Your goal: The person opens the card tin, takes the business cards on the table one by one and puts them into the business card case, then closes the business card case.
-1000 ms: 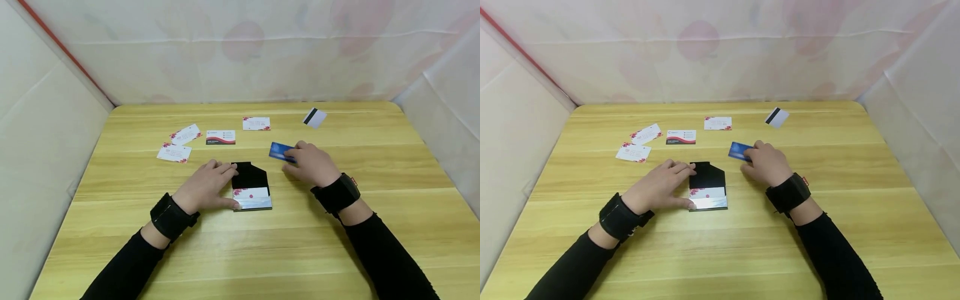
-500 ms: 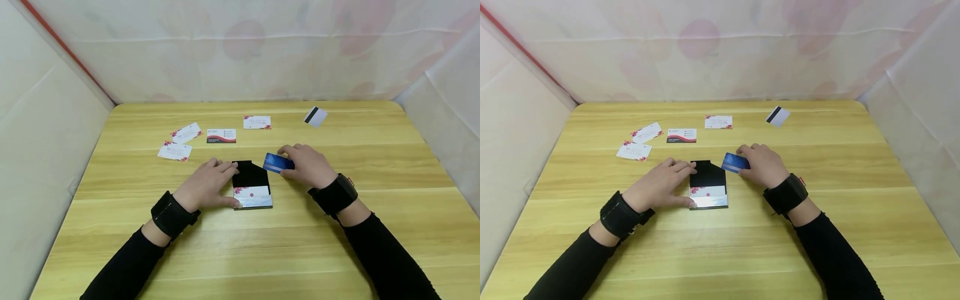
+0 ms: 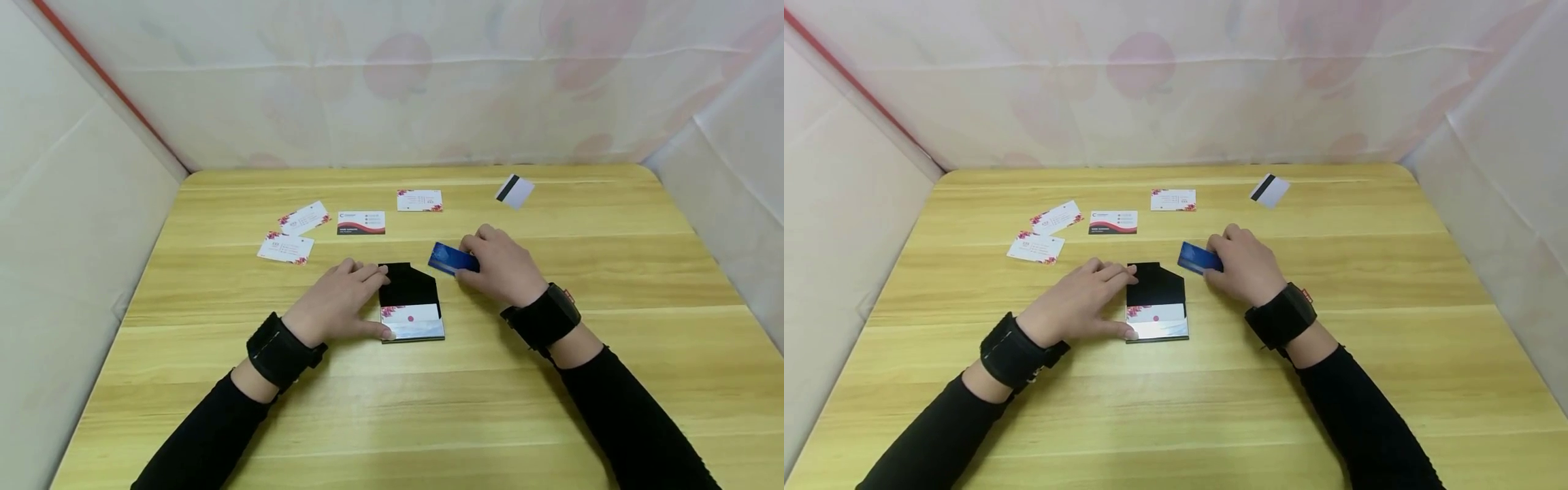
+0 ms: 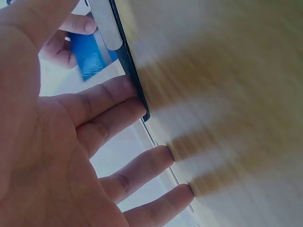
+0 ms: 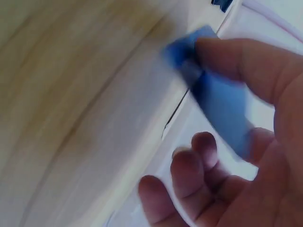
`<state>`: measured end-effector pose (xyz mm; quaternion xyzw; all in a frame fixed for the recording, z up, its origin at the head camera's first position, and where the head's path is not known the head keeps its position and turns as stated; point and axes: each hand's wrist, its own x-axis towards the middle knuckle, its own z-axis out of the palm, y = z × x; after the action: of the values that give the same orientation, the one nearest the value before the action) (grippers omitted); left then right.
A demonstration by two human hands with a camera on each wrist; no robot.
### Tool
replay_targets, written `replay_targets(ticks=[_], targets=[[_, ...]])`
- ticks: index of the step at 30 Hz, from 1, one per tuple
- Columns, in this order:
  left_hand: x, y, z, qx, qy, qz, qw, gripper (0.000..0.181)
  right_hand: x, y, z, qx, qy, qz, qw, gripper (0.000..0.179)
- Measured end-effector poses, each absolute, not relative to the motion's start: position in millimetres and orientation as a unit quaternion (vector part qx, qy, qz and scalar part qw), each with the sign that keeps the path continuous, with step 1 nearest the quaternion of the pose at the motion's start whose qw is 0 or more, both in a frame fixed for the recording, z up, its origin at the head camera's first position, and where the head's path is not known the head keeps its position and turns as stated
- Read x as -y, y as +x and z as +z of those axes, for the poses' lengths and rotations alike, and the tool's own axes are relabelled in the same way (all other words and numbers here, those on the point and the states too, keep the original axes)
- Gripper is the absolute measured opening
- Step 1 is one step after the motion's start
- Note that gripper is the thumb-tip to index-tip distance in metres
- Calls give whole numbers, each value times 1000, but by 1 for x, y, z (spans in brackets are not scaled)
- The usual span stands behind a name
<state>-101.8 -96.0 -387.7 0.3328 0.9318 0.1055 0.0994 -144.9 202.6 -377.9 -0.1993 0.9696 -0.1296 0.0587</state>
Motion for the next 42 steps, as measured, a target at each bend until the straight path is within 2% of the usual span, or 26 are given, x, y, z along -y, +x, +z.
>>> replay_targets(ticks=[3, 11, 18, 21, 27, 35, 37, 42], targets=[[96, -102, -387, -932, 333, 106, 98, 93, -198, -143, -379, -963, -231, -137, 35, 11], [96, -102, -386, -931, 336, 106, 99, 94, -179, -129, -380, -930, -331, -156, 37, 18], [96, -104, -382, -932, 336, 93, 100, 93, -178, -127, -377, -924, -336, -152, 102, 36], [96, -103, -383, -932, 334, 94, 105, 94, -178, -127, -376, -922, -336, -150, 117, 37], [95, -103, -385, -931, 334, 96, 108, 94, -179, -126, -376, -920, -340, -151, 119, 34], [96, -103, -385, -932, 333, 103, 102, 94, -175, -126, -376, -925, -333, -151, 104, 61], [96, -103, -385, -932, 333, 104, 103, 95, -175, -125, -376, -923, -341, -153, 93, 58], [96, -104, -386, -932, 332, 98, 107, 97, -173, -124, -376, -912, -371, -166, 54, 33]])
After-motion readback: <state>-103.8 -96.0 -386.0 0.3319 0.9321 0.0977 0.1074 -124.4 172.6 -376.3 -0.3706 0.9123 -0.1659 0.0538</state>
